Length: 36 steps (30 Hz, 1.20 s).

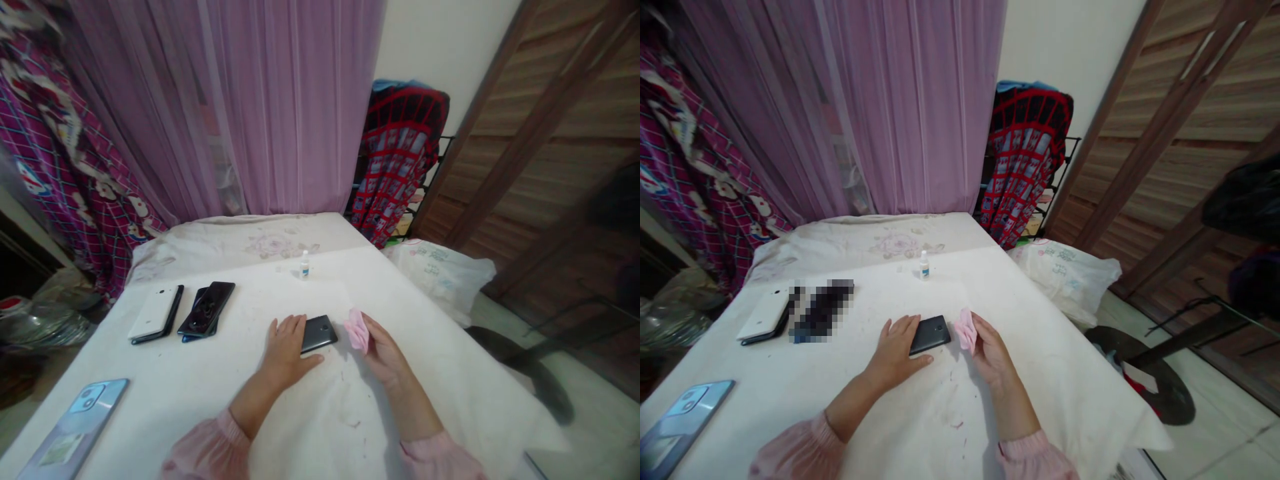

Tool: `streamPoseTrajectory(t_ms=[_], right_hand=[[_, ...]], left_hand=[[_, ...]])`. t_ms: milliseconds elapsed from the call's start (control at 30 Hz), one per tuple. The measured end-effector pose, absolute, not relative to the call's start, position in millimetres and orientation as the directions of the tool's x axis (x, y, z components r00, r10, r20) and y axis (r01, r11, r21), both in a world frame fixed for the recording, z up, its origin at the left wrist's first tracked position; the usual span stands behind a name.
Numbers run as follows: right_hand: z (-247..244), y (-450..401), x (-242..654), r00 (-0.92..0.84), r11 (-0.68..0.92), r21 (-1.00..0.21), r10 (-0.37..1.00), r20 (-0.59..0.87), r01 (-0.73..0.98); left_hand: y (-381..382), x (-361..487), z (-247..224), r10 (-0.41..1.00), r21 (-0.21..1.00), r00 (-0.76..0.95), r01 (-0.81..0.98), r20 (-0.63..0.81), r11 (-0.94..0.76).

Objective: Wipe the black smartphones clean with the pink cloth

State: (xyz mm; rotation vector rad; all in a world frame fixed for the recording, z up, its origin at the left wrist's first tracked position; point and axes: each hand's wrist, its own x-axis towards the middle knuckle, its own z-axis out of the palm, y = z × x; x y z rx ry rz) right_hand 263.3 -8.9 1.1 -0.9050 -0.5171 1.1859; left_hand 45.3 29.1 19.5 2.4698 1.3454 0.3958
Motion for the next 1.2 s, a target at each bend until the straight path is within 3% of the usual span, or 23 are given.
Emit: streamPoseTrajectory(t_ms=[167, 300, 400, 533, 667, 800, 900, 967, 1067, 1200], right_hand=[[-4.2, -8.5, 265.6, 0.149, -0.026, -0.653, 0.966, -0.21, -0.757], [-3.9, -6.7, 265.1, 0.145, 0.015, -0.59, 0.974, -0.172, -0.807], [-4.8, -5.6, 263.6, 0.134, 0.028, -0.555, 0.979, -0.152, -0.832], [-9.5, -4.6, 263.6, 0.102, -0.002, -0.534, 0.981, -0.164, -0.845], [-12.0, -3.6, 264.2, 0.069, -0.032, -0.528, 0.983, -0.17, -0.849], [-7.1, -5.7, 255.7, 0.076, -0.048, -0.587, 0.98, -0.185, -0.808], [-2.1, -8.9, 245.6, 0.048, -0.1, -0.663, 0.978, -0.201, -0.742], [1.0, -8.5, 240.7, 0.053, -0.111, -0.717, 0.978, -0.202, -0.689], [6.6, -0.6, 239.3, 0.13, -0.079, -0.827, 0.975, -0.181, -0.557], [16.2, 13.7, 243.3, 0.255, -0.049, -0.985, 0.963, -0.091, -0.165]], left_hand=[[28.5, 97.2, 25.3, 0.837, 0.362, 0.531, 0.76, 0.132, -0.54], [18.1, 103.6, 25.2, 0.821, 0.355, 0.548, 0.743, 0.164, -0.567], [6.8, 86.4, 29.3, 0.726, 0.376, 0.667, 0.637, 0.17, -0.673], [-1.9, 42.2, 42.9, 0.603, 0.436, 0.796, 0.526, 0.049, -0.73], [-6.0, 1.5, 47.9, 0.683, 0.447, 0.727, 0.636, -0.071, -0.63], [-11.4, -3.9, 27.3, 0.942, 0.39, 0.333, 0.863, 0.039, -0.321], [-14.5, 10.5, 8.7, 0.983, 0.34, 0.182, 0.924, 0.014, -0.176], [-14.2, 19.7, 3.0, 0.976, 0.337, 0.218, 0.917, 0.025, -0.214], [-6.7, 24.3, 7.7, 0.908, 0.363, 0.418, 0.842, 0.03, -0.399], [13.0, 16.1, 22.9, 0.728, 0.399, 0.685, 0.673, -0.018, -0.623]])
